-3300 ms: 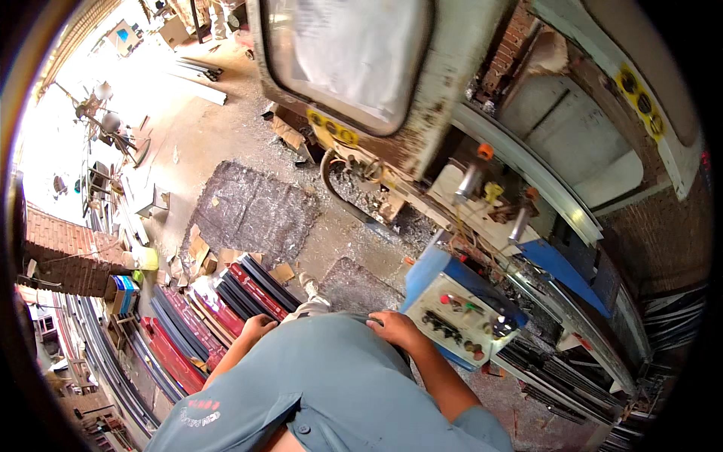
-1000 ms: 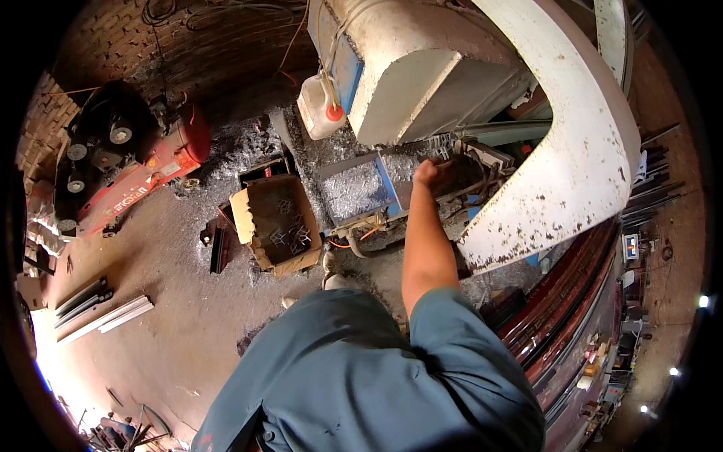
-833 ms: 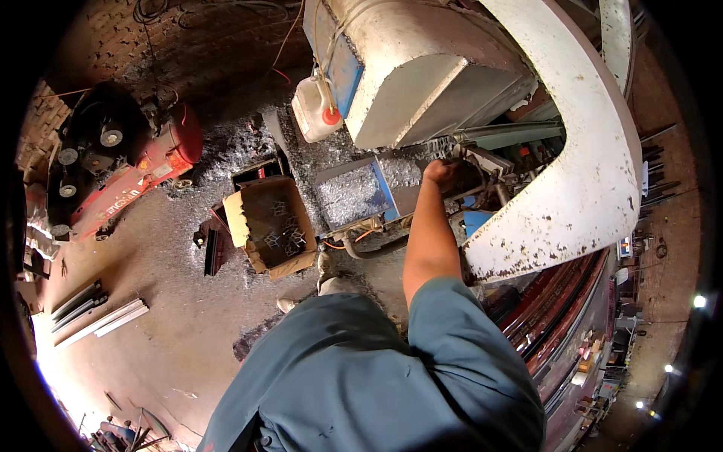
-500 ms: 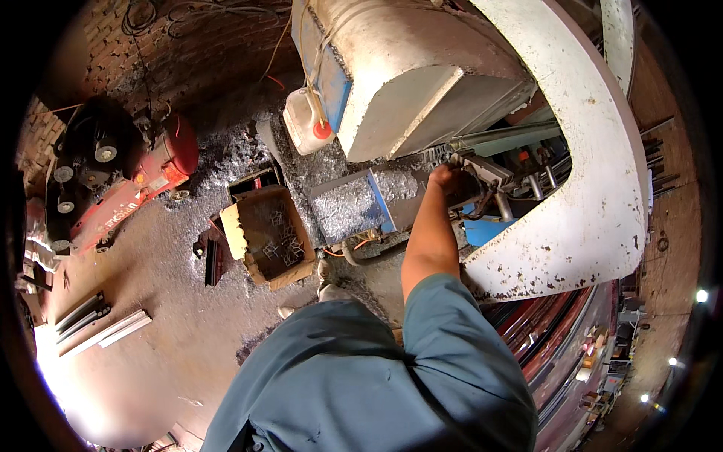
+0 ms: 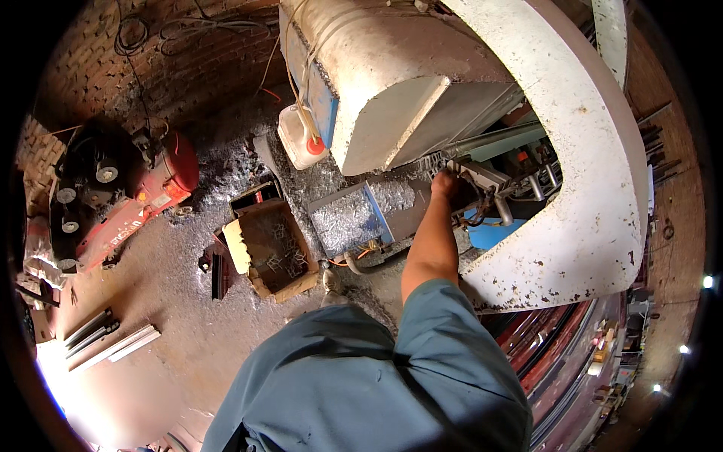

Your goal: The person operates a metal cutting saw to cut a long metal profile into shorter pieces. They adjust the profile in the machine, activate the saw, and remove the cut pieces, placing them into a cardboard box.

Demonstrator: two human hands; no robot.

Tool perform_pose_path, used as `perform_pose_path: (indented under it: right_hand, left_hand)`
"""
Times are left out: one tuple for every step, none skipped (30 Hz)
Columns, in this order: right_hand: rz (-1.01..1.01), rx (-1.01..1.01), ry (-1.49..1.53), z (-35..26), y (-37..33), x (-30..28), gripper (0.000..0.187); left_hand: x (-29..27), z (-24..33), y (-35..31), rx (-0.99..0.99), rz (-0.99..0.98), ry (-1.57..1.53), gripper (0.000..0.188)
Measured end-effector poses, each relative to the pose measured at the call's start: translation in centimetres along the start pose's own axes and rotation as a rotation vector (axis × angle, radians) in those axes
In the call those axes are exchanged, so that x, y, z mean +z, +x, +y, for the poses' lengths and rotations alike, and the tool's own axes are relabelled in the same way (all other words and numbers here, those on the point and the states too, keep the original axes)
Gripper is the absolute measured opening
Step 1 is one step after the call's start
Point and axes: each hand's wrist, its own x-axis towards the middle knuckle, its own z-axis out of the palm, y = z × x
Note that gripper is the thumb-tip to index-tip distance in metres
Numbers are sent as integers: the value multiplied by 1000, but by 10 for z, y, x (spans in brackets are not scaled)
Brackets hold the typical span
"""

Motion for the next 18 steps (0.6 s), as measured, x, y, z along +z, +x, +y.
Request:
perform_pose_path:
  right_hand:
    - [-27,34,-15,3,4,0,48]
    - [-56,67,-30,2,6,-1,48]
    - [-82,101,-45,2,9,-4,48]
    - [-11,65,18,4,7,-6,48]
    - [41,28,84,-6,-9,-5,48]
    - [100,-8,148,-16,-21,-9,48]
    - [57,41,161,-24,-26,-17,50]
    - [15,91,176,-37,-32,-31,51]
    - [-29,140,191,-44,-37,-37,53]
    - [-25,154,267,-41,-35,-31,56]
    - [-14,170,341,-39,-31,-31,60]
    - [-7,185,415,-36,-30,-29,64]
    - [-76,225,354,-32,-27,-31,72]
    - [-86,230,336,-30,-25,-28,73]
    - [-99,235,318,-28,-23,-25,74]
    - [-111,240,299,-27,-21,-21,75]
    - [-153,186,274,-14,-10,-17,75]
    - [-175,137,243,8,11,-20,76]
  left_hand:
    - [-1,1,2,4,1,2,33]
    - [-1,1,3,7,2,1,33]
    - [-2,2,6,12,3,4,33]
    - [-3,3,9,19,1,4,33]
    - [-4,2,7,12,13,4,33]
    - [-5,0,6,10,17,4,33]
    - [-5,0,6,12,20,4,33]
    - [-7,-1,9,17,22,3,33]
    - [-9,-1,10,21,24,6,33]
    - [-9,-2,10,26,30,2,33]
    - [-11,0,12,34,31,5,33]
    - [-13,1,12,41,29,6,33]
    - [-17,1,12,48,32,8,33]
    - [-19,1,13,51,36,8,33]
    - [-20,1,12,53,37,7,33]
    - [-20,1,12,56,42,8,33]
    - [-22,4,13,69,40,11,33]
    - [-24,10,23,97,20,15,33]
